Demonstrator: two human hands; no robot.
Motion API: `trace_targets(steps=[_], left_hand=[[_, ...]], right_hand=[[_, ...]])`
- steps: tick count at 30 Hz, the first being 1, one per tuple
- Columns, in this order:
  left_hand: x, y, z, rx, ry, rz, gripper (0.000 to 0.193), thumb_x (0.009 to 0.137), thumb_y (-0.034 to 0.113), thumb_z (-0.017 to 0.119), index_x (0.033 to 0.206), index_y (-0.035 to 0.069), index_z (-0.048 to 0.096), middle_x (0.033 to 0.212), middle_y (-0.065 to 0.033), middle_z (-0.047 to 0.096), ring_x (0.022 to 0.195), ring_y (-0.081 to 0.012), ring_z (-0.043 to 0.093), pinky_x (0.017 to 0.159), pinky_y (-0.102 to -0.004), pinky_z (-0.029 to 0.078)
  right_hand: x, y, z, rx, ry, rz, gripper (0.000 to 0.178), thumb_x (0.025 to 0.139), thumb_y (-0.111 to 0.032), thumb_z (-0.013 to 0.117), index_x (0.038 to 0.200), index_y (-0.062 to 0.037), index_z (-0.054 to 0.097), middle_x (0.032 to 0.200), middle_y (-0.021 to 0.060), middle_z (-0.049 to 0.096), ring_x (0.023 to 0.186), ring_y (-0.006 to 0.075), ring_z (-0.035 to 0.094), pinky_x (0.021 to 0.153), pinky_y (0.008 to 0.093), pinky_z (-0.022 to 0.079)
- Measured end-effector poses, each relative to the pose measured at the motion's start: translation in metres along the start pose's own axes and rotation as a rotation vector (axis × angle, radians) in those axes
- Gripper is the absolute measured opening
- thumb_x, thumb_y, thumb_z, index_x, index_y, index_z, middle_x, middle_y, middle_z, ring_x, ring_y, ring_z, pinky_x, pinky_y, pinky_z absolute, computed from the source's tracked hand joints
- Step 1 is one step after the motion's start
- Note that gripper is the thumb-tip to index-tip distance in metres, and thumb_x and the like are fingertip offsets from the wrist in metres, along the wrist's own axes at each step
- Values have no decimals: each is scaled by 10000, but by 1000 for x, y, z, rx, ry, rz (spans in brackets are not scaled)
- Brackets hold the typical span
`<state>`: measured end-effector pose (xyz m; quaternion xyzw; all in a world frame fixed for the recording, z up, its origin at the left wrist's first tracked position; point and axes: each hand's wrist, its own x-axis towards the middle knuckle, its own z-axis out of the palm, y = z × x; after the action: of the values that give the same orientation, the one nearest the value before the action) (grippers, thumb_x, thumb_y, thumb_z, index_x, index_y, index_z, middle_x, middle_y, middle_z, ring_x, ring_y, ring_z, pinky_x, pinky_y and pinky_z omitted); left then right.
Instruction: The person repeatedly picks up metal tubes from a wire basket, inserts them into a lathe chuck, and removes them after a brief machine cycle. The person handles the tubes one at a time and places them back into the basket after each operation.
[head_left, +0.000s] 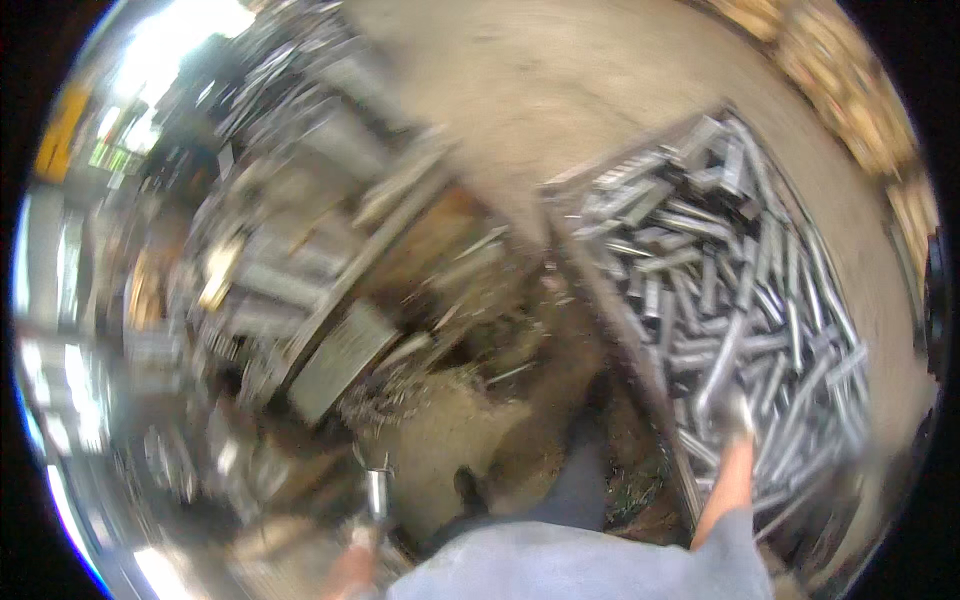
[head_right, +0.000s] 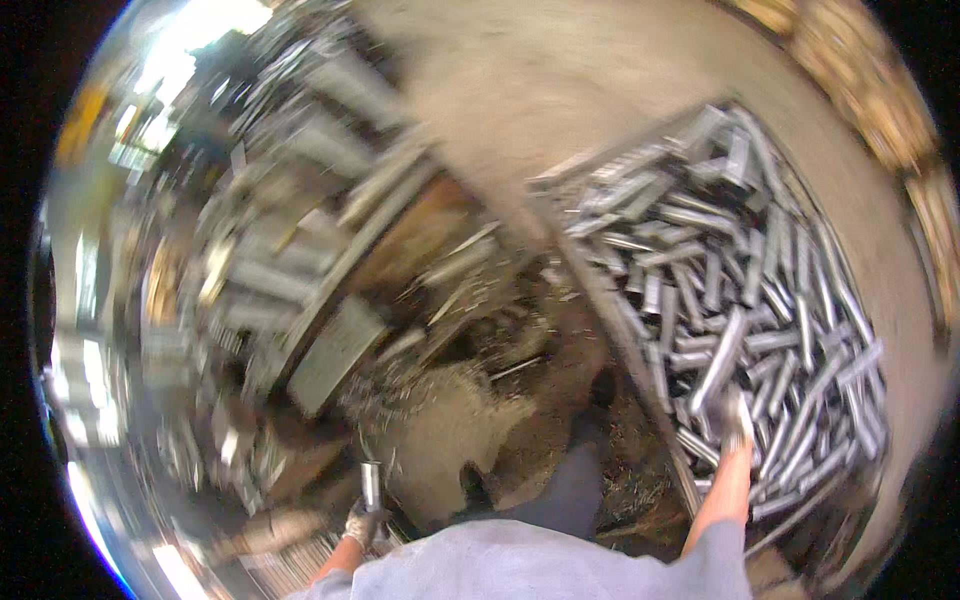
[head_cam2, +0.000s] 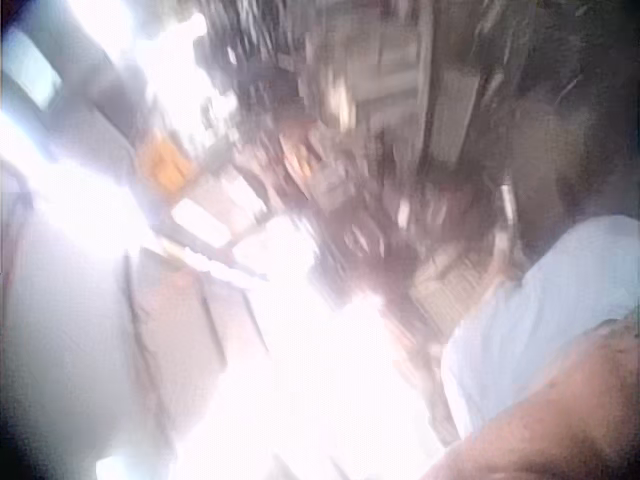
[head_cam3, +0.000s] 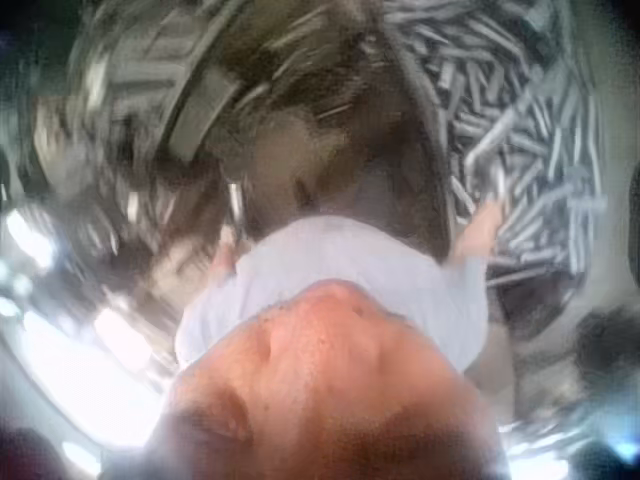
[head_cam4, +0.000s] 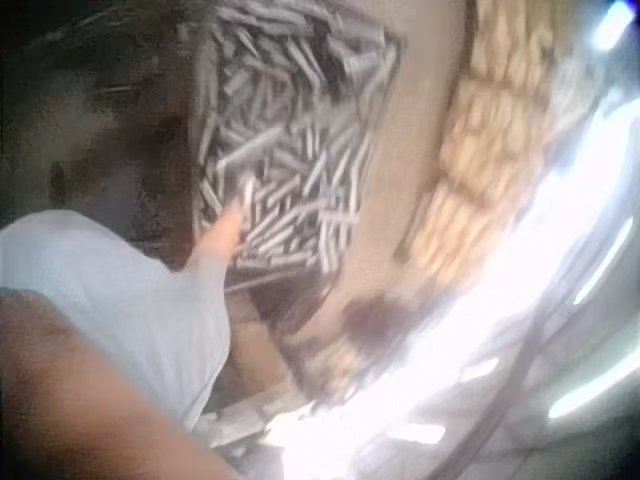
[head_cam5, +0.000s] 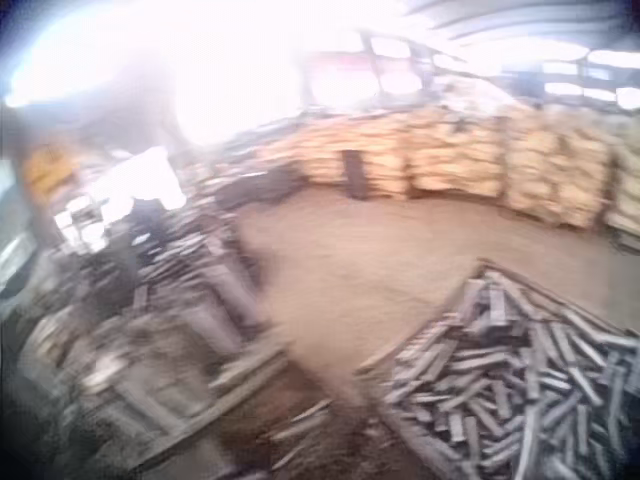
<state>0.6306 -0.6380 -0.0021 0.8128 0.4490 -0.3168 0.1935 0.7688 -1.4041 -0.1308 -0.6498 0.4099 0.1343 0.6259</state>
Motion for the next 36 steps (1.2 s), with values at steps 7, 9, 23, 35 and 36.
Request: trace_targets(steps=[7, 9, 23, 35, 36], left_hand=[[90, -311, -7, -1467, 278, -312, 142, 888, 44, 688, 1014, 52, 622, 796, -106, 630, 639, -287, 637, 562, -467, 552], [101, -336, -34, -1680, 278, -262, 227, 861, 13, 668, 1083, 41, 635, 916, -93, 660, 804, -284, 671, 690, -475, 583], [170, -255, -378, -1367, 508, 718, 502, 714, 15, 847, 1198, 35, 715, 1075, -63, 767, 1006, -178, 727, 895, -349, 609], [228, -248, -367, -597, 530, 977, 618, 797, 40, 818, 1375, 51, 598, 1279, -127, 681, 1227, -284, 635, 1100, -418, 503], [222, -253, -378, -724, 481, 971, 619, 806, 9, 791, 1392, 54, 597, 1297, -138, 681, 1259, -294, 638, 1108, -417, 501]], right_hand=[[-283, -114, 338, -412, -605, -316, 411, 694, -60, 897, 1069, -25, 732, 1025, 56, 752, 937, 144, 710, 819, 331, 591], [-365, -121, 444, -555, -787, -386, 414, 718, -138, 938, 1073, -51, 742, 1030, 35, 760, 947, 127, 702, 855, 320, 583], [-586, -69, 866, -678, -811, -1054, 652, 771, -344, 890, 1319, -88, 647, 1157, 189, 766, 1062, 375, 757, 912, 420, 606], [-468, -357, 1016, -1613, -1034, -1534, 375, 833, -212, 643, 1138, -52, 792, 1137, 204, 780, 985, 341, 770, 879, 443, 601], [-451, -342, 1057, -1702, -1162, -1612, 351, 775, -193, 654, 1060, -51, 804, 991, 210, 783, 856, 357, 761, 777, 449, 598]])
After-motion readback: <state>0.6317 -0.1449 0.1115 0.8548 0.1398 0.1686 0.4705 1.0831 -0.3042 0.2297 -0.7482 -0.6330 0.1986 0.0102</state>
